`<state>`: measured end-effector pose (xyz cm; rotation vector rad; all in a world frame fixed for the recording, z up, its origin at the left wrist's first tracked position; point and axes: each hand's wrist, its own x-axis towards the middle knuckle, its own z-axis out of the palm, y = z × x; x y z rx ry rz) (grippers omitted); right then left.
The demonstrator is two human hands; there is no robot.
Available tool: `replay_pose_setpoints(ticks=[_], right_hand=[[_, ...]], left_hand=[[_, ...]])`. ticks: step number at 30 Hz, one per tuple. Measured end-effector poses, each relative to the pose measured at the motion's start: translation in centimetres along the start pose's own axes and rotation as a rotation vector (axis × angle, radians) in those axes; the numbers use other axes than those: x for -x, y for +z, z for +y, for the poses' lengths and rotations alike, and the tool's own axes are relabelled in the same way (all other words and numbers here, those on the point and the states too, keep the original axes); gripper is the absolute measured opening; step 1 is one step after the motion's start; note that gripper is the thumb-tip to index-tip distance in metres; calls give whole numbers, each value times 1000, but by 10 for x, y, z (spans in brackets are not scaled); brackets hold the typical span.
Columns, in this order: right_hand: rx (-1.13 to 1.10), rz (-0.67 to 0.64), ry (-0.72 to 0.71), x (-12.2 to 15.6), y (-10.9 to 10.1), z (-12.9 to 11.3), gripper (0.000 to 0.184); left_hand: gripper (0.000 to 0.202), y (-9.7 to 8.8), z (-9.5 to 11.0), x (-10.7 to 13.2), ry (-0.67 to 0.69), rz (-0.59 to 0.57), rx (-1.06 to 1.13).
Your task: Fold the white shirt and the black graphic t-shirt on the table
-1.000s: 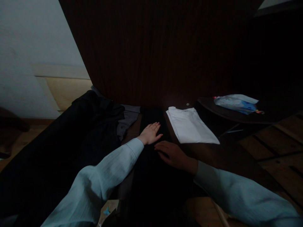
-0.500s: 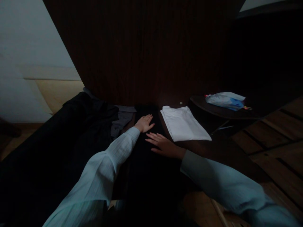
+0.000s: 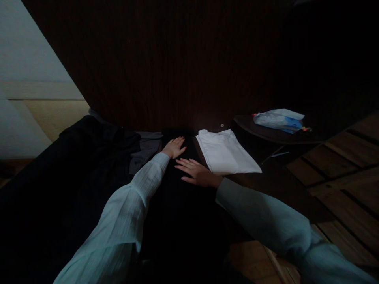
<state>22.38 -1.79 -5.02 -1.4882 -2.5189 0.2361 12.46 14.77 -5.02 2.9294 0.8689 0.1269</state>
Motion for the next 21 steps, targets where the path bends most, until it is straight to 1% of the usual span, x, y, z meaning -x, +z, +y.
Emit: replay_pose_setpoints(ticks=[3, 5, 7, 9, 11, 14, 16, 18, 19, 21], right_hand=[[11, -22, 5, -8, -2, 6, 52], [12, -30, 9, -11, -4, 10, 52], [10, -25, 11, -12, -4, 12, 51], [5, -12, 14, -13, -4, 13, 50], [-13, -2, 25, -14, -4, 14, 49], [-76, 4, 70, -18, -7, 11, 45], [-127, 31, 88, -18, -12, 5, 40], [-171, 83, 83, -11, -17, -5, 34], [-186, 109, 77, -4, -19, -10, 31], [-195, 141, 66, 15, -21, -21, 25]], left_hand=[[50, -4, -1, -1, 23, 46, 10], [46, -8, 0, 0, 36, 117, 8], [44, -11, 2, 6, 55, 180, -12], [45, -15, 5, 19, 79, 195, -34], [48, -19, 5, 38, 80, 175, -39], [49, -22, 3, 74, 33, 148, -11], [47, -22, 1, 97, 17, 75, 7], [50, -19, 0, 117, 23, -8, 11], [51, -18, 0, 125, 28, -29, 7], [51, -13, 2, 136, 17, -18, -4]])
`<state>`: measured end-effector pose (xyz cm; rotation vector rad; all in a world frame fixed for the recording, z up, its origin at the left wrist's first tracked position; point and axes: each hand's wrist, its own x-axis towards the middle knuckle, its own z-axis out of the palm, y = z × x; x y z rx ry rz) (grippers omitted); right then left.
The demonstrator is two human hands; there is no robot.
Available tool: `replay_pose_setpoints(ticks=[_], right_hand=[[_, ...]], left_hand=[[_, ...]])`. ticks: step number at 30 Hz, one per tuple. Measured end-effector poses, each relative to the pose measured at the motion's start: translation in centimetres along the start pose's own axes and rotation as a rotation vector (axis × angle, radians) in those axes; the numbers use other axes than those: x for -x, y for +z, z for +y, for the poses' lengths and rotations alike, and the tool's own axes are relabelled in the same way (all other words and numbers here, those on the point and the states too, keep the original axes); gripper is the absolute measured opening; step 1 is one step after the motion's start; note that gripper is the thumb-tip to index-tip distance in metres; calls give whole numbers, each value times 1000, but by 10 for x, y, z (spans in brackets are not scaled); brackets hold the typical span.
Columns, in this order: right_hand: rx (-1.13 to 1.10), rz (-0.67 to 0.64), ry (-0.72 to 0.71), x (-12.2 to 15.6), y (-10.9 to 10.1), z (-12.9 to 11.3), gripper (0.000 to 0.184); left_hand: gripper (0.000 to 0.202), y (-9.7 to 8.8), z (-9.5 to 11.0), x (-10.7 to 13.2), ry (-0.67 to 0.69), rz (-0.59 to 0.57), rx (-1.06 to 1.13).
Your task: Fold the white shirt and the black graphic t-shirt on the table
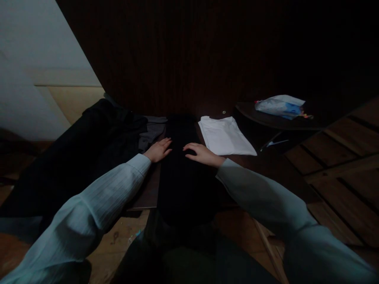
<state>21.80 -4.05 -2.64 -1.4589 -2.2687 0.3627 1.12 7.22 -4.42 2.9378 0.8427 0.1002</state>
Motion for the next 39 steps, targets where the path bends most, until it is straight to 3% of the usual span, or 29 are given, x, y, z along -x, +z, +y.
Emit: replay_pose_setpoints(ticks=[3, 7, 10, 17, 22, 25, 28, 31, 34, 36, 39], right_hand=[[72, 12, 63, 33, 0, -9, 22], [262, 76, 436, 55, 1, -10, 27], [336, -11, 614, 50, -3, -13, 23], [441, -330, 645, 36, -26, -17, 27], [466, -390, 708, 39, -35, -11, 30], [458, -243, 549, 30, -38, -14, 23], [386, -131, 116, 9, -38, -16, 27], [408, -174, -215, -19, -35, -16, 38], [494, -301, -337, -42, -30, -14, 29], [547, -379, -370, -52, -27, -14, 21], [606, -461, -395, -61, -25, -16, 14]], left_hand=[[49, 6, 5, 7, -65, 44, -9], [48, 10, 8, 7, -96, 67, -1], [48, 9, 8, 7, -101, 59, 6], [49, 5, 8, 8, -92, 33, -3], [48, 7, 9, 8, -97, 33, 13], [48, 10, 7, 7, -95, 47, 26], [45, 5, 10, 7, -83, 110, 5], [34, -13, 28, 16, -113, 196, -52], [35, -35, 65, 38, -233, 174, -29], [46, -45, 93, 57, -252, 62, 68], [55, -45, 127, 82, -238, -101, 198]])
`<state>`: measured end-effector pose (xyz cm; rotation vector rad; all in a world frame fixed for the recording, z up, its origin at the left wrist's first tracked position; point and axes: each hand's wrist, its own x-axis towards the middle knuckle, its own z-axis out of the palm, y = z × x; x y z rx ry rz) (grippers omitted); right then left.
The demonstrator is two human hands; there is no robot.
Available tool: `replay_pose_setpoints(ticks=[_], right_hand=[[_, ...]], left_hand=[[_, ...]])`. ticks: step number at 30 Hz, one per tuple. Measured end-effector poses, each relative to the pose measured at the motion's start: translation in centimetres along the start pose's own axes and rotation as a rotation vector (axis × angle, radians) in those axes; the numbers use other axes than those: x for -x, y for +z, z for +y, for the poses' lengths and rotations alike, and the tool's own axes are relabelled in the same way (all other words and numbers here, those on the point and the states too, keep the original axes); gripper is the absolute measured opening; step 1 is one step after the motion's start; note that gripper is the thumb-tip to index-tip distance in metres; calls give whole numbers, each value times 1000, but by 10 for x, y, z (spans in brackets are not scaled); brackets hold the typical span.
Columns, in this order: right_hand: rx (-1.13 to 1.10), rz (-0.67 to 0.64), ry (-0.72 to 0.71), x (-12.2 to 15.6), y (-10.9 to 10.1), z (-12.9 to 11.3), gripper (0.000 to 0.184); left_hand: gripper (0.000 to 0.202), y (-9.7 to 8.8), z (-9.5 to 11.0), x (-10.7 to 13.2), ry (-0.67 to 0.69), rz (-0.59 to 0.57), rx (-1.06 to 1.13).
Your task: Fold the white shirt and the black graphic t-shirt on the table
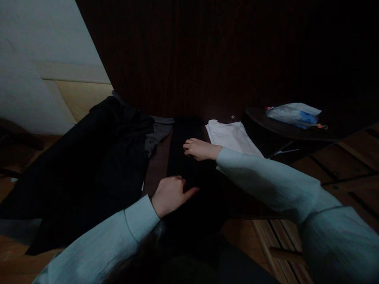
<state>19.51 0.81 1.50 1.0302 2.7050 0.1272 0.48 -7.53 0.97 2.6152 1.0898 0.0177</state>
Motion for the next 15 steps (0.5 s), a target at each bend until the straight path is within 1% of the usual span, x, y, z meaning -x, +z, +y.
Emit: replay_pose_setpoints(ticks=[2, 4, 6, 8, 10, 12, 14, 15], right_hand=[[16, -38, -6, -3, -4, 0, 14], [19, -59, 13, -5, -8, 1, 16], [20, -64, 50, -5, -14, 1, 18], [25, -67, 89, -3, -19, 2, 21], [29, -70, 116, 0, -23, 4, 22], [39, -72, 131, 2, -27, 5, 23], [64, -80, 146, 5, -28, 7, 23], [83, -90, 152, 5, -29, 7, 24]], left_hand=[[49, 10, 9, 10, -31, -27, 44], [35, 20, 12, 12, -63, -20, 88], [22, 27, 12, 11, -77, 8, 166], [19, 33, 13, 10, -92, 69, 309], [19, 38, 17, 11, -131, 150, 524], [18, 45, 23, 13, -217, 212, 805], [14, 54, 32, 15, -330, 224, 1130], [16, 59, 37, 17, -373, 206, 1285]])
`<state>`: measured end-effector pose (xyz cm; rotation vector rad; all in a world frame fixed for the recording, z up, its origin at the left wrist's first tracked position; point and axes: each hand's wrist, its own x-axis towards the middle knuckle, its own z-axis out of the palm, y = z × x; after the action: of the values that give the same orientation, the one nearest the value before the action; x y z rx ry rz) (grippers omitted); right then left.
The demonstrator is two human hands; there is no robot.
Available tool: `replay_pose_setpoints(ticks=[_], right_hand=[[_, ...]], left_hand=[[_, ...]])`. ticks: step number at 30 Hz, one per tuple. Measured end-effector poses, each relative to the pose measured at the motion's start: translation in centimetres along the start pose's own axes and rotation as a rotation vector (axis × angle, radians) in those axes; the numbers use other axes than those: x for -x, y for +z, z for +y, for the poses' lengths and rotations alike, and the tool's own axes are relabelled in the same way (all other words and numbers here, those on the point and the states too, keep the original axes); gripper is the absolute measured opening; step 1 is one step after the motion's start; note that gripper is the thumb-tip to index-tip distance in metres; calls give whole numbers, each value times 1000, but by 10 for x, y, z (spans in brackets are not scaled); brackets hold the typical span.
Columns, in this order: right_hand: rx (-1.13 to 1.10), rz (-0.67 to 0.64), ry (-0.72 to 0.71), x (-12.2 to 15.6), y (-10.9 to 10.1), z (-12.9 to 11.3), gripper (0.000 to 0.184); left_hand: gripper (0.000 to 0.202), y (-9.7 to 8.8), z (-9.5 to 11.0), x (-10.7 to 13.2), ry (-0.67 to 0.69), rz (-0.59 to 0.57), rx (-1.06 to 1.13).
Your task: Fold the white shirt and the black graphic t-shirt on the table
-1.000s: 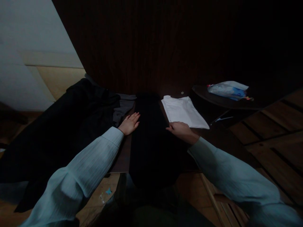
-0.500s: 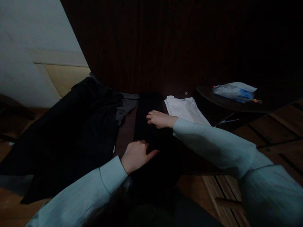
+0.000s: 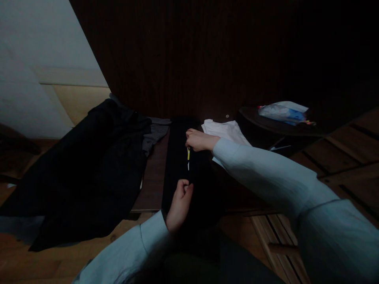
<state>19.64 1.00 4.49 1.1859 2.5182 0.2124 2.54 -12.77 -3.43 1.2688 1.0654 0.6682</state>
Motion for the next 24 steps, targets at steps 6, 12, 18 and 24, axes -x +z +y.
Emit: replay_pose_setpoints(ticks=[6, 12, 18, 24], right_hand=[[99, -57, 33, 1, 1, 2, 22], [89, -47, 21, -6, 7, -11, 20], [87, 2, -15, -8, 24, -15, 21], [187, -2, 50, -14, 23, 6, 23]], left_hand=[[42, 29, -9, 27, -257, -168, 357], [50, 47, -17, 45, -442, -243, 502], [56, 34, -52, 47, -503, -201, 468], [52, 22, -51, 53, -448, -202, 330]])
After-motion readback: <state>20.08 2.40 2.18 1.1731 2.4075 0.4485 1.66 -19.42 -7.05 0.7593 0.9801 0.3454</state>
